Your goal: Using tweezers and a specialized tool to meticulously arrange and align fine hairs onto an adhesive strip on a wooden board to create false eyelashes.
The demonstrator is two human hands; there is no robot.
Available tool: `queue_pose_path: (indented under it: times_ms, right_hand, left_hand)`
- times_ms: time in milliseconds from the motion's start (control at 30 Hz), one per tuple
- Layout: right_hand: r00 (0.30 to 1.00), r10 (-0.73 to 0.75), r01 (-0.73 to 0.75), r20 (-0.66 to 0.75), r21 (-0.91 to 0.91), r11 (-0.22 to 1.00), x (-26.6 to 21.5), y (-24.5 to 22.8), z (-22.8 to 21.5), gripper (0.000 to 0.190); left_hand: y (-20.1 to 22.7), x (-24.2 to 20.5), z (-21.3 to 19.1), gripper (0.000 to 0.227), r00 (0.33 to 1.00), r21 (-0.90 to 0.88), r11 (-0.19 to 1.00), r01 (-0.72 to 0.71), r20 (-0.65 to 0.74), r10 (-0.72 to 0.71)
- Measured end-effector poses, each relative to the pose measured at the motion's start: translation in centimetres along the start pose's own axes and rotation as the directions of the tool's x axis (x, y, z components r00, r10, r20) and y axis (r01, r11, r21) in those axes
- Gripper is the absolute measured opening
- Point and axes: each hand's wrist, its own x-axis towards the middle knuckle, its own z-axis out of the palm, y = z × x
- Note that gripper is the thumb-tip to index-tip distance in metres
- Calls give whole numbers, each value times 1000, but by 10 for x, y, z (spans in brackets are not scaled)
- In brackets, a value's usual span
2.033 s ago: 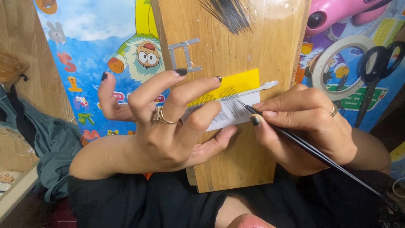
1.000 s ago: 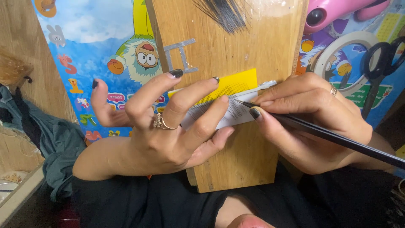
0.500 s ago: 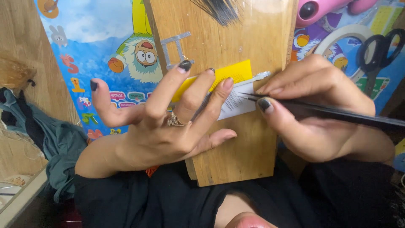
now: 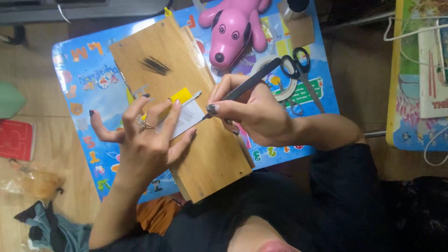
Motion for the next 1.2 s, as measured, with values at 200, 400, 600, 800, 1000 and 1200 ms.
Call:
queue_pose_path:
  times_ms: [200,400,600,800,1000,1200]
  right_hand:
    - [971,-191,201,143,-60,978,-30,-34,2,18]
    - [765,-429,610,479,-327,722,-51,-45,8,20]
    - [547,-521,837,655,-414,358,-50,-47,6,14]
    - [465,-543,885,700,-356,299,-41,-49,3,14]
    - [449,-519,893,728,-387,229,-34,-53,0,26]
    - [391,-447,920,805,-356,163,-24,-49,-3,22]
  left_hand:
    - [20,5,-30,68,999,17,999,36,8,-37]
    - [44,17,-82,52,995,-220,974,51,-71,-68]
    - [43,24,-91,18,993,-275,961,-10,-113,-22]
    - [30,12,-90,5,995,-276,961,8,-98,-36]
    - [17,19,-88,12,995,-154,985,-77,-76,66]
    - [12,16,-84,28,981,-45,988,-146,-133,139]
